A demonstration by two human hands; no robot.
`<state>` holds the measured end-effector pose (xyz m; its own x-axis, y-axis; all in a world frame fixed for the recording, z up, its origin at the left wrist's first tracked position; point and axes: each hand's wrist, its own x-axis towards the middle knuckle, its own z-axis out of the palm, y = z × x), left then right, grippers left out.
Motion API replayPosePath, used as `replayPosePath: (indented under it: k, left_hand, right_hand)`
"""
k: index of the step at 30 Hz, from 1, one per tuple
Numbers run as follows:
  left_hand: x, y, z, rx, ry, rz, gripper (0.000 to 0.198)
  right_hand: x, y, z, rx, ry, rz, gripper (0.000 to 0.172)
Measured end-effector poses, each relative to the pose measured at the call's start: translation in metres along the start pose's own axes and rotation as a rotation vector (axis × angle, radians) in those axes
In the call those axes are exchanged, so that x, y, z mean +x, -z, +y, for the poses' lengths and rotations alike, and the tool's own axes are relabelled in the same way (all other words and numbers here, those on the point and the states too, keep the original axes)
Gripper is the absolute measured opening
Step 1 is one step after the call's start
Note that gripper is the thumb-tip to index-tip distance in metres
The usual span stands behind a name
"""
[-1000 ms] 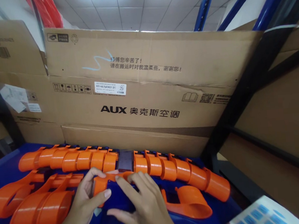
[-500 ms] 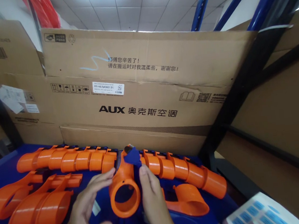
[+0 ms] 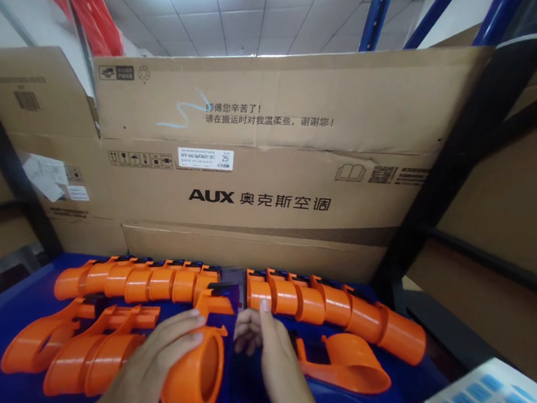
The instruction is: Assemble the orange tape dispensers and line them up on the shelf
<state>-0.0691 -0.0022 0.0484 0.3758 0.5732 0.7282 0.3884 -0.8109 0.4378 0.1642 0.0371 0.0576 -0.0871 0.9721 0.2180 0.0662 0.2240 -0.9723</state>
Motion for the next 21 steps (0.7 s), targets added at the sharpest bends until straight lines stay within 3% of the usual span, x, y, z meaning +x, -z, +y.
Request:
replayPosePath:
  k: [2, 8, 15, 21]
  left_hand:
    - [-0.012, 0.023, -0.009, 0.174, 0.006, -0.048, 0.086]
    - [-0.051, 0.071, -0.049, 0.532, 0.001, -0.303, 0.086]
    - [-0.063, 0.073, -0.062, 0.612, 0.030, -0.404, 0.083]
    - [-0.060, 0.073, -0.055, 0.750, 0.078, -0.420, 0.082]
  right_hand:
    - [0.004, 0.004, -0.012, 0.059, -0.062, -0.023, 0.091]
    - [-0.002, 0.007, -0.023, 0.017, -0.023, 0.147, 0.083]
    - [-0.003, 0.005, -0.021, 0.011, -0.020, 0.158, 0.082]
    - [-0.005, 0.005, -0.020, 0.015, -0.013, 0.163, 0.077]
